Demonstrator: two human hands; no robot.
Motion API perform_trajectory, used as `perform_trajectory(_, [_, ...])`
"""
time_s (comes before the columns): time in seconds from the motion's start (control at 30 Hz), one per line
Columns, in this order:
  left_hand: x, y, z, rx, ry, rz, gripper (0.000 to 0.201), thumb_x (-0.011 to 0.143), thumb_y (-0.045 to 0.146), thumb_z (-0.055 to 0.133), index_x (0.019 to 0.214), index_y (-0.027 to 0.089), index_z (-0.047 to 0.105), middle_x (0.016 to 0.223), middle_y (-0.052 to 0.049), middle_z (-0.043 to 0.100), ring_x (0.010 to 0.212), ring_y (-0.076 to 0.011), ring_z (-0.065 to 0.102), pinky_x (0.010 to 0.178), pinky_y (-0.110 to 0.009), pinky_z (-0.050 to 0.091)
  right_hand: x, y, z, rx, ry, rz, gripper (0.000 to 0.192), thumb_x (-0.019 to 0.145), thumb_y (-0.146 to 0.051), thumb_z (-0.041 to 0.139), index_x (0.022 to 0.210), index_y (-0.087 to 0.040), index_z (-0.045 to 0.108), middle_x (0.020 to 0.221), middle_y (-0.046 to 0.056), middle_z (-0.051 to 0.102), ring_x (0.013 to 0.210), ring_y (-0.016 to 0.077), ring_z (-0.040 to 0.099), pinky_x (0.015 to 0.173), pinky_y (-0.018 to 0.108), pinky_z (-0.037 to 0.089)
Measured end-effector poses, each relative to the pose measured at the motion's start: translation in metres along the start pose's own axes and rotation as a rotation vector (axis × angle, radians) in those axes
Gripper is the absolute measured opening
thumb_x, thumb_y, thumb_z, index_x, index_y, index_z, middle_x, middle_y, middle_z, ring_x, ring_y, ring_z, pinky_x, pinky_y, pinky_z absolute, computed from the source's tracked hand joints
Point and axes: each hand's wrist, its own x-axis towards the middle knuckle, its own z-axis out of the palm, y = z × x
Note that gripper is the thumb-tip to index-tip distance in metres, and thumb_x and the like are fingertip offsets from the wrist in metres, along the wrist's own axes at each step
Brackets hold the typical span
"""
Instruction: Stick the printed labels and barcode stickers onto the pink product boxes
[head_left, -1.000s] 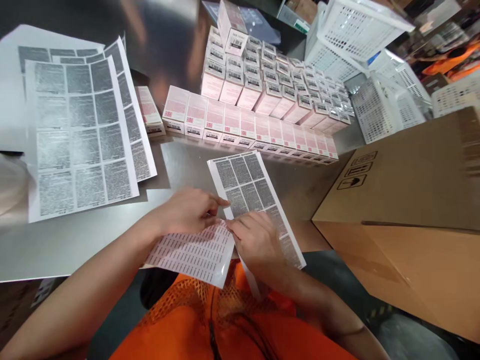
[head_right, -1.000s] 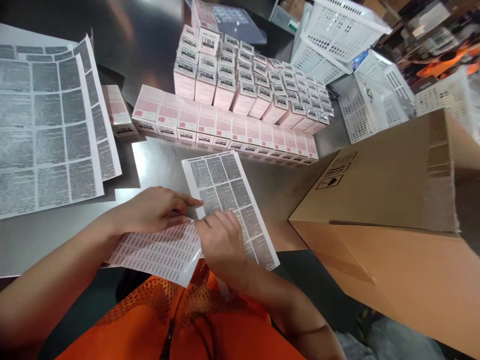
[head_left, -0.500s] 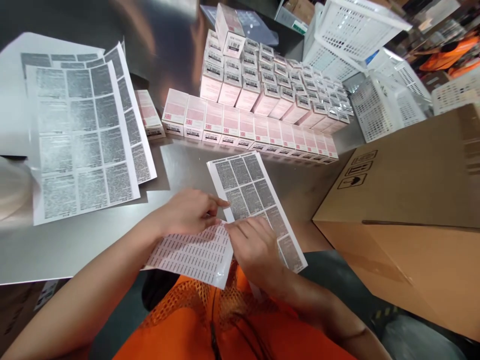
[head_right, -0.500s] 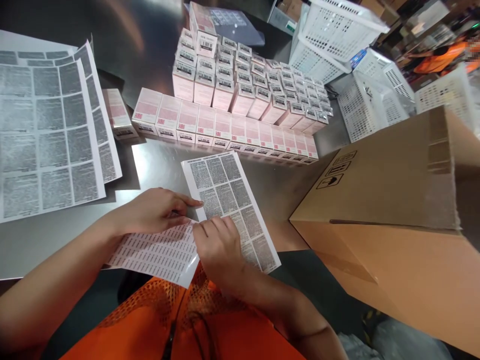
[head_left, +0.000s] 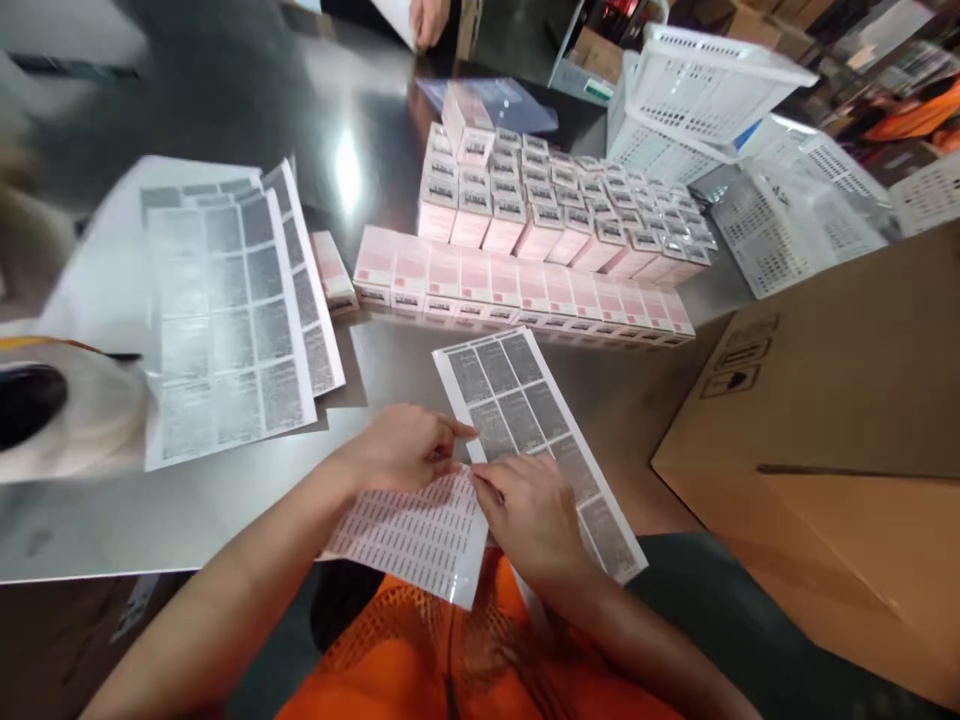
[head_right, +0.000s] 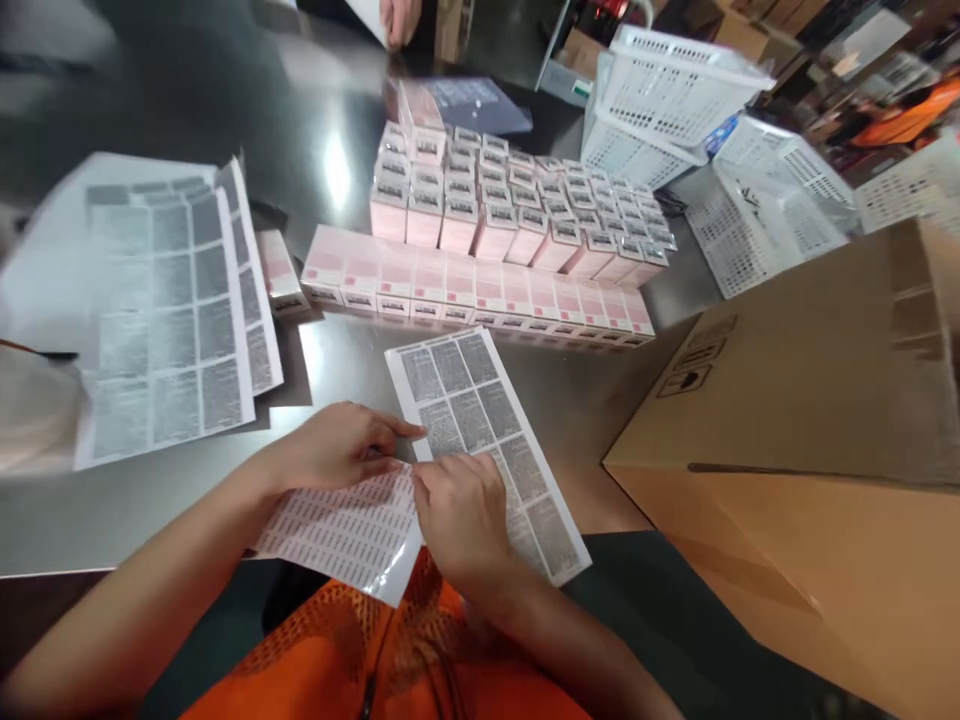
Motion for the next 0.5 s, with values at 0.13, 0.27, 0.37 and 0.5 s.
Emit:
perform_trajectory(0.13, [-0.0006,0.0007,0.0009,-0.076,0.035,0.016,0.033,0.083,0.034,0.062,0.054,0.019,0.06,0.127,0.005,0.071,0.092,-0.0215,0.073,0.068,-0.032,0.046,-0.0021,-0.0003,0.003,0.01,0.05,0.006,0.016,0.086,-0.01,0.063,0.076,-0.021,0.069,0.072,-0.001,0.071,0.07,0.0198,0.063,0.071,0.034,0.033])
perform_trajectory(0.27, [0.0006,-0.0019,0.0022,-0.082,0.049,0.006,0.033,0.079,0.034,0.065,0.051,0.019,0.056,0.126,0.006,0.072,0.093,-0.0219,0.074,0.068,-0.031,0.048,-0.0021,0.0021,0.0057,0.005,0.067,-0.007,0.018,0.086,-0.011,0.061,0.077,-0.022,0.07,0.073,0.0,0.072,0.069,0.0216,0.065,0.07,0.035,0.037])
perform_trajectory(0.37, [0.0009,-0.0014,0.0035,-0.07,0.057,0.008,0.028,0.078,0.034,0.066,0.054,0.02,0.06,0.125,0.005,0.072,0.098,-0.0216,0.073,0.072,-0.031,0.05,-0.0007,0.0032,0.0044,-0.01,0.052,0.019,0.019,0.086,-0.013,0.059,0.074,-0.024,0.07,0.072,0.001,0.073,0.067,0.0222,0.066,0.067,0.034,0.04])
perform_trajectory(0.5, [0.0024,-0.0019,0.0052,-0.064,0.056,0.015,0.027,0.078,0.037,0.07,0.056,0.023,0.063,0.123,0.005,0.074,0.105,-0.0202,0.072,0.075,-0.028,0.051,0.0008,0.007,0.0075,0.006,0.037,0.065,0.023,0.084,-0.015,0.054,0.069,-0.025,0.068,0.068,0.0,0.072,0.063,0.0209,0.066,0.061,0.032,0.044])
